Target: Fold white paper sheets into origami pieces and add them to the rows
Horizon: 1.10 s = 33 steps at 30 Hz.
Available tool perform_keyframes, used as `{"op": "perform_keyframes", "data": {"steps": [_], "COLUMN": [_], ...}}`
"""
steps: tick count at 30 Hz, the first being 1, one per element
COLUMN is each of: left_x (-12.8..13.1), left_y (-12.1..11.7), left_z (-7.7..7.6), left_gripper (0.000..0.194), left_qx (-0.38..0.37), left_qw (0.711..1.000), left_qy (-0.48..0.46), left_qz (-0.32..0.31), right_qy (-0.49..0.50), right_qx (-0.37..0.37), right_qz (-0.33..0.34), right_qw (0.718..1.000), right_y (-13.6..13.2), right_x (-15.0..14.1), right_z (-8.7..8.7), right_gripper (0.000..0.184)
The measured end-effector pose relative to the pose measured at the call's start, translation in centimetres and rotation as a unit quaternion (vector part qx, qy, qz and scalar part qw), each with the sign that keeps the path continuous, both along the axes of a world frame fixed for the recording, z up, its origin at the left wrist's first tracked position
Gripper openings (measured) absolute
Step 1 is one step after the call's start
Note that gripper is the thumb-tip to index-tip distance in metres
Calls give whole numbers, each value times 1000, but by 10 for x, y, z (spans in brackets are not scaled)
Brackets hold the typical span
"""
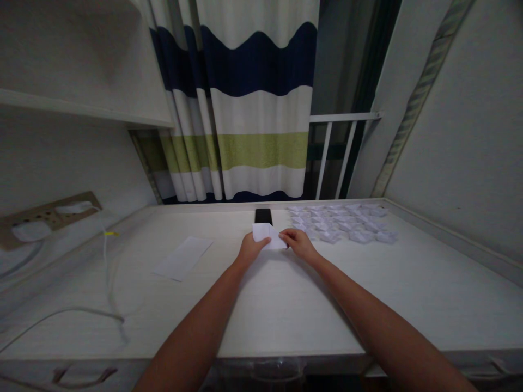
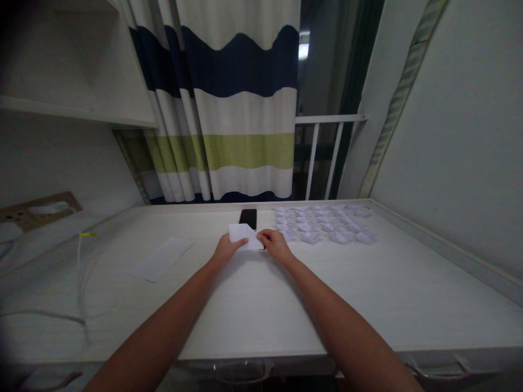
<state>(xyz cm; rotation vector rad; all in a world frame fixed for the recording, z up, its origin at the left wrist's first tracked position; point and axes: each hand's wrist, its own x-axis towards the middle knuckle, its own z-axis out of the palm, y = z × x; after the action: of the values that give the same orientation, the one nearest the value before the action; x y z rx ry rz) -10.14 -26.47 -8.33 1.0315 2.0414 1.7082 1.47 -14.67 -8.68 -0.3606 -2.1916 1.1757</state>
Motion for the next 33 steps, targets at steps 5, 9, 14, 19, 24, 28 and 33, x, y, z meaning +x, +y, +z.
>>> {"op": "perform_keyframes", "data": {"steps": [5, 9, 14, 19, 24, 28, 33], "left_x": [-1, -3, -3, 2, 4, 4, 4], "left_y": [0, 1, 1, 0, 1, 1, 0], "left_z": [-1, -3, -2, -3, -7, -9, -8], "left_gripper": [31, 33, 33, 32, 34, 37, 38], "left_qx": [19, 19, 19, -5, 0, 38, 82], "left_qw": [1000, 1000, 1000, 995, 990, 990, 982], "left_qy": [-15, -17, -16, -13, 12, 36, 77], "left_qz": [5, 1, -12, -95, -137, -130, -154], "right_qy": [21, 20, 16, 40, 41, 35, 35], "right_qx": [-54, -66, -58, -40, -95, -128, -135], "right_qz": [14, 18, 23, -10, -13, -6, -4], "right_qw": [998, 997, 998, 998, 995, 991, 990], "right_y": [-1, -2, 1, 0, -1, -1, -2], "right_x": [-1, -1, -1, -2, -2, -1, -1], "right_z": [0, 1, -1, 0, 1, 2, 3], "right_gripper": [23, 22, 25, 25, 26, 26, 27]}}
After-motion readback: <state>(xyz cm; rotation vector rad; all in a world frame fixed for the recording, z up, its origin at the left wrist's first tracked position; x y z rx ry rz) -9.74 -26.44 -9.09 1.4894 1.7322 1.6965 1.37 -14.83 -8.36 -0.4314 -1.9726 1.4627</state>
